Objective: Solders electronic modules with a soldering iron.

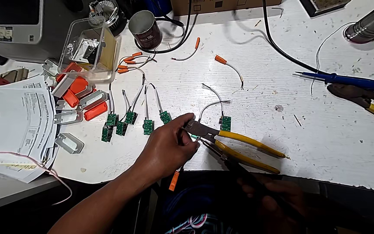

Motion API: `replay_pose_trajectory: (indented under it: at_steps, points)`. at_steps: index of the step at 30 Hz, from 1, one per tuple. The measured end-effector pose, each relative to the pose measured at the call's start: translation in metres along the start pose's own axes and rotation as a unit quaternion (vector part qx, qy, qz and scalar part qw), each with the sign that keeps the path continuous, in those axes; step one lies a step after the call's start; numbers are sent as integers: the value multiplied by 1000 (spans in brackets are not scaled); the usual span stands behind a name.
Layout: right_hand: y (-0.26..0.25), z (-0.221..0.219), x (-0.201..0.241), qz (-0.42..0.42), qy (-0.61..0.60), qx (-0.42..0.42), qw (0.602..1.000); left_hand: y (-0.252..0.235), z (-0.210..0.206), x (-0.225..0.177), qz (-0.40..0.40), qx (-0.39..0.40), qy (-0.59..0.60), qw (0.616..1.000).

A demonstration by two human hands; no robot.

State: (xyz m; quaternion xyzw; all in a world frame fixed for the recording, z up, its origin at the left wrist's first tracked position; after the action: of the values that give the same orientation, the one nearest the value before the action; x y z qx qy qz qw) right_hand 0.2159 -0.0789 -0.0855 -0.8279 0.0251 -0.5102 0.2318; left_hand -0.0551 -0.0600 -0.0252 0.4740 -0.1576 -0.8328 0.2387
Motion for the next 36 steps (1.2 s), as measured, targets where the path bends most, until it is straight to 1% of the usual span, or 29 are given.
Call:
replay_pose_trajectory:
  at_steps: [15,36]
  points:
    - [-1,1,-1,-11,-14,-19,1000,0,1,-2,6,0,-14,1000]
    - [-1,1,-1,-11,-14,-15,1000,-1,3,-2,8,7,-35,999]
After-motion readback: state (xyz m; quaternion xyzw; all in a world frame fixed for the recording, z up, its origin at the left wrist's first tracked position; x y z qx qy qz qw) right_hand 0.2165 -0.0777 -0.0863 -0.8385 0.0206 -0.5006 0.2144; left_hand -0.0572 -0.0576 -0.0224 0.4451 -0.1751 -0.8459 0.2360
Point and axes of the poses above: each hand's wrist, its own y-axis away from the middle knuckle, its own z-axis out of the back of the hand, x = y × z, the point moved 4 cm from there along -y, towards the middle knuckle, and after that the axes turned 11 degrees about z, right-handed, at the moved point
